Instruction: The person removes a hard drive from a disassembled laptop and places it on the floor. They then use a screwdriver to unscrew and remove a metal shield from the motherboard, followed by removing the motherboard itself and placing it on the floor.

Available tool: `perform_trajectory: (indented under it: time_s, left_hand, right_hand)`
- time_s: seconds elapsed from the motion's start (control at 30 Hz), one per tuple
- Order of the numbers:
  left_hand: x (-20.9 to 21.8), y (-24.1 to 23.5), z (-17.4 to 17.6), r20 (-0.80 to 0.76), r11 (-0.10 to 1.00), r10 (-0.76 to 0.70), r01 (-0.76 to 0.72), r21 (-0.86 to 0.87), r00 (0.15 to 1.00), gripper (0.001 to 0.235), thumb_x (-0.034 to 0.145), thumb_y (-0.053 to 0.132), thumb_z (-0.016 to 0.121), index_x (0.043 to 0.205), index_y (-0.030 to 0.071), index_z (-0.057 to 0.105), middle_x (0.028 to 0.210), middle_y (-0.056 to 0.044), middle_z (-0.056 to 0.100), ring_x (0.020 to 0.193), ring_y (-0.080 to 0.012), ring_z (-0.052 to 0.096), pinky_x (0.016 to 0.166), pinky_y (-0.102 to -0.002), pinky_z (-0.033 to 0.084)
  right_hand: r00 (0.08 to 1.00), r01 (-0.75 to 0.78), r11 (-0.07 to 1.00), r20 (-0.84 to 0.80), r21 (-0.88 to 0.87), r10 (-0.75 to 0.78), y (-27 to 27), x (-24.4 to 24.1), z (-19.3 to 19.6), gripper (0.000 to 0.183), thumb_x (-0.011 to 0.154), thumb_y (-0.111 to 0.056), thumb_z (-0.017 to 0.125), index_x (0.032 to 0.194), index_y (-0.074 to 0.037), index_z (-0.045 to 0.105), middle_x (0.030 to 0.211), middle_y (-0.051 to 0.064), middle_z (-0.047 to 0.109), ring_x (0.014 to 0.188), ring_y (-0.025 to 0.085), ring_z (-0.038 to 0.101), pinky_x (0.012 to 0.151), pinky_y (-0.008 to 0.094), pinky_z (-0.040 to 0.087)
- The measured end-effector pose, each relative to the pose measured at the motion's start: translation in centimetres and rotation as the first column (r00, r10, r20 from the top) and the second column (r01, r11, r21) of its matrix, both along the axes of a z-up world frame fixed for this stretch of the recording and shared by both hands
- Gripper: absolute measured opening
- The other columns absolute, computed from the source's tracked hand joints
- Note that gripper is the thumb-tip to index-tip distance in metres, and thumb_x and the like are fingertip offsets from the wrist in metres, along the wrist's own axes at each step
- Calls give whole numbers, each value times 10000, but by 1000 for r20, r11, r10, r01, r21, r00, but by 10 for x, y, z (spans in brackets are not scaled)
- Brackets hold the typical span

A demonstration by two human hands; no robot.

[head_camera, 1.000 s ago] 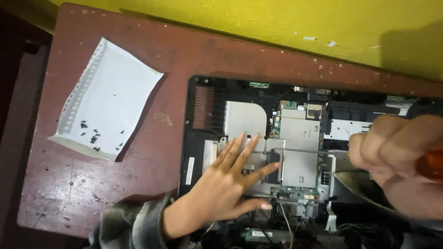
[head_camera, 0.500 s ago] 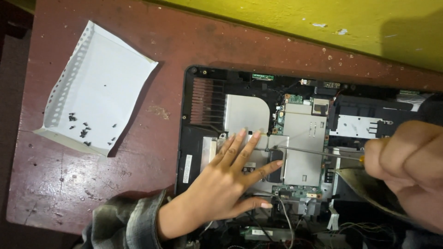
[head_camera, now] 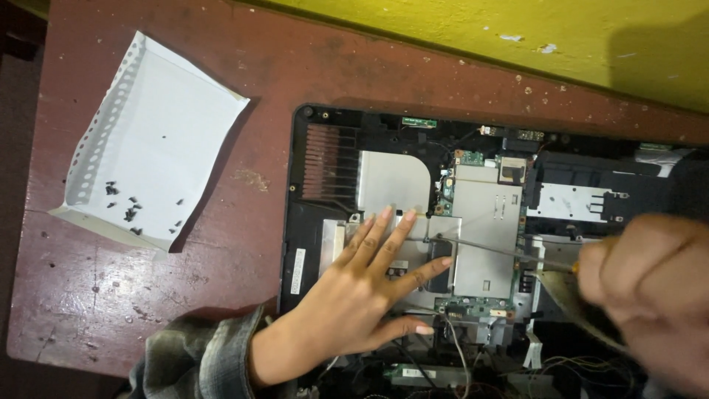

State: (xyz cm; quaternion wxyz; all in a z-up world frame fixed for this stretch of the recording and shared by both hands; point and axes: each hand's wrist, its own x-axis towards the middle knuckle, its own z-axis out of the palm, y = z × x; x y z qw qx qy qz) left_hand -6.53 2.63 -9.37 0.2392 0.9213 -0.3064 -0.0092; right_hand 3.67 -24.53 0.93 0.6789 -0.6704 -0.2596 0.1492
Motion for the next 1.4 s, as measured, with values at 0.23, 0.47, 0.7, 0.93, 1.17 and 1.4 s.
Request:
perform_trajectory:
  time_s: [0.23,0.47,0.7,0.93,1.17,1.4]
  left_hand:
    - [1,0,-1,4,1000,-1,1,-20,1000,750,979,676,390,1580,228,363,1613,-327,264,1498,-527,274,1239,-575,249]
    - [4,1,-6,20,999,-27,26,43,999,711,1002,668,318,1596,278,301,1637,-295,205,1513,-500,205,1258,-555,207]
    - [38,20,46,-207,926,-100,15,-378,973,595,1055,256,510,1531,-8,271,1551,-354,384,596,-249,770,1001,-573,543]
    - [67,-17,102,20,756,-316,264,-598,949,372,1091,180,441,1375,-47,363,1345,-268,564,1178,-343,668,1077,-400,566]
    - [70,-29,88,203,813,-62,167,-558,977,196,990,109,657,1103,16,527,964,-130,694,844,-234,707,805,-337,620]
    - [55,-61,84,491,866,115,155,-475,864,319,1050,349,461,926,57,493,770,-43,482,656,-159,426,674,-309,391]
  right_hand:
    - [896,-445,895,1,-30,445,49,11,36,573,1078,-375,435,574,-120,343,518,13,295,391,182,258,433,340,294]
    - [758,-651,734,104,194,644,81,32,31,215,799,-69,484,649,-154,358,491,-59,275,344,70,292,327,248,218]
    - [675,-625,776,442,-82,591,75,60,33,478,865,-129,547,1286,-164,323,1127,16,562,1045,139,665,903,253,658]
    - [493,-184,797,648,-575,581,58,50,54,486,858,-361,430,1208,-42,318,1334,200,449,1254,315,447,1091,524,280]
    - [722,166,589,504,-791,474,36,11,93,619,780,-288,821,1289,-35,578,1012,69,650,675,144,626,523,230,536]
    - [647,498,285,570,-819,507,28,-49,100,430,956,-556,621,1122,-161,595,801,-5,592,662,204,607,525,409,483]
